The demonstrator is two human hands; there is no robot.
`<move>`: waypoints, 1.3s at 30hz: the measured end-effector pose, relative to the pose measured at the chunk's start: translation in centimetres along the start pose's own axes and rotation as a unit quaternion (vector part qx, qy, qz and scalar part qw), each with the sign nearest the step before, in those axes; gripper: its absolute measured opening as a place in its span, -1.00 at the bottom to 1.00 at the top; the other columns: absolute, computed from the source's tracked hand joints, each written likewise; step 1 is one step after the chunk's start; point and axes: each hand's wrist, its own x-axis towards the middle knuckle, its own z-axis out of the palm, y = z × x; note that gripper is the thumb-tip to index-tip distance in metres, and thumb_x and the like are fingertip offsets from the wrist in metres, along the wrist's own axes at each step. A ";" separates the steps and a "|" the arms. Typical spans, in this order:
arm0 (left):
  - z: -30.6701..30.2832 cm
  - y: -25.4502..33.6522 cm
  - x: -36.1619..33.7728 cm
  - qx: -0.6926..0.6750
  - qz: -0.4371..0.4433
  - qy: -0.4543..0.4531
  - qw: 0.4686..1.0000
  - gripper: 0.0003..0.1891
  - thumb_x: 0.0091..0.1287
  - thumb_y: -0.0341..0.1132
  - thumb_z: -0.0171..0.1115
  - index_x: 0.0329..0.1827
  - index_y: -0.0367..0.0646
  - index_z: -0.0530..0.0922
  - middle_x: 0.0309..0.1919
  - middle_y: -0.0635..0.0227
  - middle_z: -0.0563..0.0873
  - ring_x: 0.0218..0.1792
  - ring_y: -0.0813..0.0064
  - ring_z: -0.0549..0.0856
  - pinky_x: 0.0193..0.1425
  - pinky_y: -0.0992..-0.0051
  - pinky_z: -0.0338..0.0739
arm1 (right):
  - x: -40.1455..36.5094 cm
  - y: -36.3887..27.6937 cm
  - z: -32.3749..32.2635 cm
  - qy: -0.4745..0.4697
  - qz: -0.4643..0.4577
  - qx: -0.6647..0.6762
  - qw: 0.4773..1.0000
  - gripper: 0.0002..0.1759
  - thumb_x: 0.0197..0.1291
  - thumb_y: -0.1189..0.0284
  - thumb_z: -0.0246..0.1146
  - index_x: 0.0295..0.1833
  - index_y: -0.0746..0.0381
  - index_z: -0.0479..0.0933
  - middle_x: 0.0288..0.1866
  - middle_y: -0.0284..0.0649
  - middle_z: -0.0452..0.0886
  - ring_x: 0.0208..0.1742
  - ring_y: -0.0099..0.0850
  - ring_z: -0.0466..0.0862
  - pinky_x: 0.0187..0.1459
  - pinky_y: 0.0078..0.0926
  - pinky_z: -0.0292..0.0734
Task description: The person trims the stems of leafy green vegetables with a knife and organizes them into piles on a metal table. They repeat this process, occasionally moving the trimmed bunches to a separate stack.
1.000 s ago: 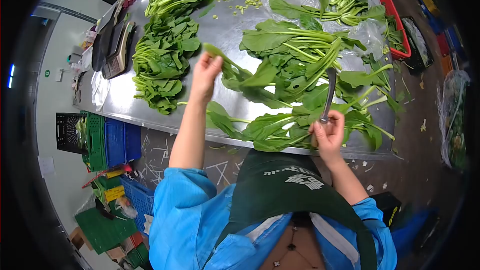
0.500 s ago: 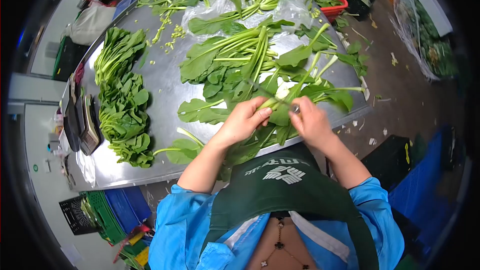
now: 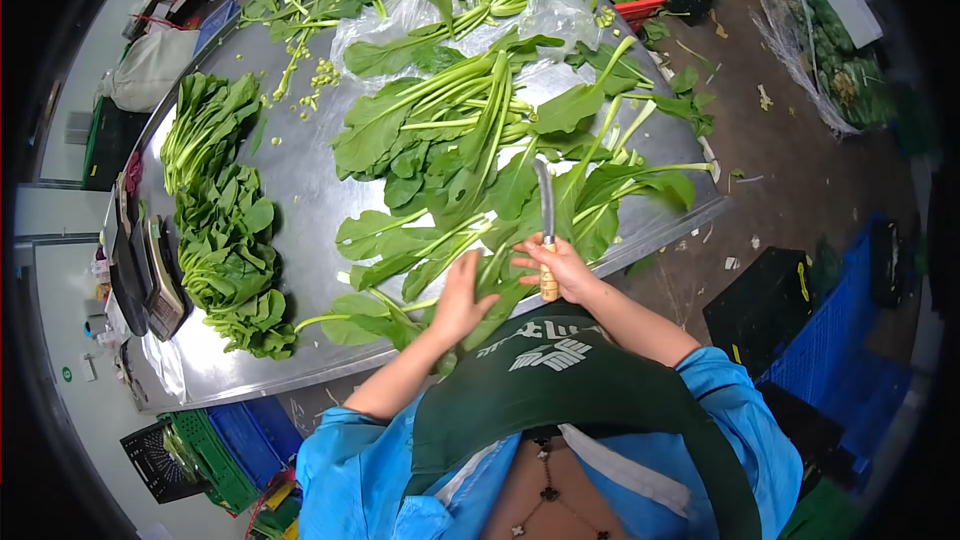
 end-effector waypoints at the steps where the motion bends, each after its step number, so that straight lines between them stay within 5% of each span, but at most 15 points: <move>1: 1.5 0.7 0.8 -0.032 0.004 -0.005 0.999 -0.24 -0.03 -0.43 0.35 0.26 -0.33 0.16 0.13 -0.11 0.29 0.17 -0.05 0.35 0.25 0.28 0.29 | 0.4 -0.4 -1.1 0.038 -0.027 -0.025 0.999 -0.73 0.19 0.30 0.22 -0.07 0.16 0.36 -0.03 -0.16 0.52 -0.07 -0.32 0.61 -0.26 -0.34 0.63; 5: 5.1 5.3 6.0 -0.022 0.111 -0.018 0.993 -0.37 0.08 -0.32 0.25 0.20 -0.37 0.22 0.08 -0.07 0.36 0.10 -0.03 0.41 0.15 0.29 0.38 | 1.5 -5.6 -5.9 0.151 -0.128 -0.137 0.971 -0.68 0.15 0.27 0.27 -0.09 0.16 0.36 -0.11 -0.24 0.53 -0.15 -0.36 0.63 -0.35 -0.39 0.63; 7: 1.7 9.2 9.7 0.123 0.122 -0.215 0.961 -0.51 0.12 -0.22 0.23 0.09 -0.25 0.41 -0.08 0.02 0.54 -0.06 0.07 0.56 -0.02 0.27 0.48 | 2.3 -9.7 -8.9 0.163 -0.150 -0.193 0.956 -0.69 0.15 0.28 0.26 -0.10 0.17 0.36 -0.17 -0.25 0.56 -0.22 -0.38 0.65 -0.40 -0.45 0.62; 9: -2.1 11.9 13.8 0.174 -0.026 -0.141 0.974 -0.68 0.15 -0.16 0.20 -0.07 -0.10 0.56 -0.23 0.11 0.64 -0.25 0.16 0.64 -0.18 0.25 0.52 | 2.9 -13.2 -11.0 0.195 -0.190 -0.229 0.935 -0.75 0.16 0.31 0.24 -0.14 0.17 0.38 -0.19 -0.26 0.60 -0.26 -0.42 0.65 -0.43 -0.51 0.60; 11: -4.2 9.7 18.6 0.065 0.042 0.171 0.982 -0.68 0.17 -0.15 0.20 -0.07 -0.09 0.58 -0.23 0.09 0.66 -0.24 0.17 0.65 -0.17 0.26 0.52 | 2.2 -16.1 -11.2 0.254 -0.189 -0.360 0.878 -0.80 0.14 0.34 0.24 -0.20 0.19 0.43 -0.30 -0.26 0.62 -0.34 -0.51 0.62 -0.49 -0.57 0.52; 12: -5.3 9.1 21.2 0.098 0.039 0.245 0.964 -0.64 0.17 -0.12 0.20 -0.07 -0.16 0.57 -0.24 0.09 0.66 -0.22 0.12 0.64 -0.14 0.25 0.51 | 1.1 -16.6 -10.1 0.250 -0.252 -0.449 0.820 -0.82 0.12 0.36 0.25 -0.22 0.20 0.45 -0.38 -0.26 0.60 -0.39 -0.53 0.60 -0.51 -0.56 0.48; 13: -6.6 8.4 25.5 0.117 -0.016 0.264 0.957 -0.59 0.16 -0.05 0.22 -0.13 -0.24 0.56 -0.23 0.05 0.65 -0.19 0.09 0.62 -0.10 0.23 0.49 | -0.7 -17.1 -8.5 0.247 -0.314 -0.529 0.749 -0.83 0.10 0.38 0.26 -0.25 0.22 0.47 -0.46 -0.26 0.58 -0.43 -0.55 0.58 -0.52 -0.55 0.43; 16: -5.2 5.9 30.6 0.262 -0.115 0.184 0.940 -0.45 0.03 0.14 0.26 -0.22 -0.23 0.58 -0.20 0.07 0.61 -0.13 0.13 0.59 -0.06 0.21 0.47 | -2.9 -15.8 -5.0 0.141 -0.290 -0.462 0.826 -0.79 0.08 0.40 0.28 -0.20 0.26 0.48 -0.50 -0.26 0.53 -0.49 -0.57 0.45 -0.41 -0.53 0.40; 18: -4.5 4.9 31.3 0.320 -0.083 0.164 0.930 -0.49 -0.03 0.09 0.31 -0.24 -0.21 0.62 -0.21 0.10 0.61 -0.14 0.17 0.58 -0.04 0.24 0.47 | -3.6 -15.2 -4.2 0.121 -0.311 -0.490 0.805 -0.73 0.13 0.31 0.26 -0.18 0.27 0.46 -0.47 -0.21 0.54 -0.45 -0.53 0.50 -0.37 -0.55 0.41; 19: -4.7 4.9 31.4 0.239 -0.093 0.150 0.955 -0.57 -0.02 -0.03 0.33 -0.24 -0.20 0.61 -0.17 0.15 0.60 -0.08 0.18 0.53 0.05 0.28 0.42 | -3.6 -15.3 -4.6 0.117 -0.372 -0.503 0.771 -0.74 0.15 0.30 0.24 -0.17 0.26 0.44 -0.47 -0.17 0.54 -0.45 -0.47 0.52 -0.36 -0.53 0.42; 21: -5.6 6.5 29.4 0.000 -0.065 0.176 0.982 -0.59 0.02 -0.20 0.31 -0.13 -0.27 0.49 -0.21 0.12 0.63 -0.19 0.18 0.60 -0.03 0.36 0.47 | -6.3 -17.6 -3.9 0.114 -0.256 -0.438 0.854 -0.74 0.17 0.30 0.23 -0.17 0.25 0.43 -0.47 -0.16 0.54 -0.45 -0.39 0.55 -0.35 -0.49 0.44; 23: -6.4 8.6 24.8 -0.251 -0.038 0.084 0.964 -0.58 0.15 -0.30 0.26 0.02 -0.32 0.40 -0.19 0.19 0.62 -0.18 0.48 0.58 -0.07 0.51 0.46 | -8.2 -19.4 -3.9 0.119 -0.297 -0.464 0.826 -0.75 0.17 0.30 0.22 -0.18 0.25 0.43 -0.46 -0.17 0.54 -0.47 -0.36 0.56 -0.37 -0.48 0.44; 26: -7.5 14.6 16.9 -0.303 -0.042 -0.003 0.952 -0.54 0.19 -0.26 0.27 0.08 -0.31 0.40 -0.14 0.26 0.62 -0.09 0.56 0.55 0.04 0.53 0.42 | -9.5 -21.4 -1.8 0.075 -0.398 -0.534 0.742 -0.76 0.16 0.29 0.22 -0.21 0.24 0.44 -0.45 -0.19 0.53 -0.51 -0.33 0.56 -0.43 -0.46 0.45; 28: -7.3 16.1 13.6 -0.334 -0.046 0.008 0.941 -0.60 0.17 -0.36 0.31 0.04 -0.29 0.43 -0.22 0.45 0.59 -0.26 0.72 0.51 -0.22 0.67 0.43 | -9.7 -21.8 -0.4 -0.001 -0.460 -0.595 0.659 -0.71 0.12 0.23 0.25 -0.26 0.24 0.45 -0.48 -0.23 0.48 -0.58 -0.31 0.53 -0.54 -0.45 0.41; 39: -9.6 17.2 6.6 -0.422 -0.034 0.025 0.906 -0.62 0.08 -0.37 0.38 -0.06 -0.32 0.52 -0.21 0.37 0.62 -0.18 0.60 0.55 -0.07 0.55 0.44 | -8.3 -19.7 4.1 -0.105 -0.448 -0.631 0.625 -0.71 0.14 0.22 0.22 -0.32 0.25 0.44 -0.52 -0.22 0.46 -0.62 -0.31 0.51 -0.57 -0.40 0.39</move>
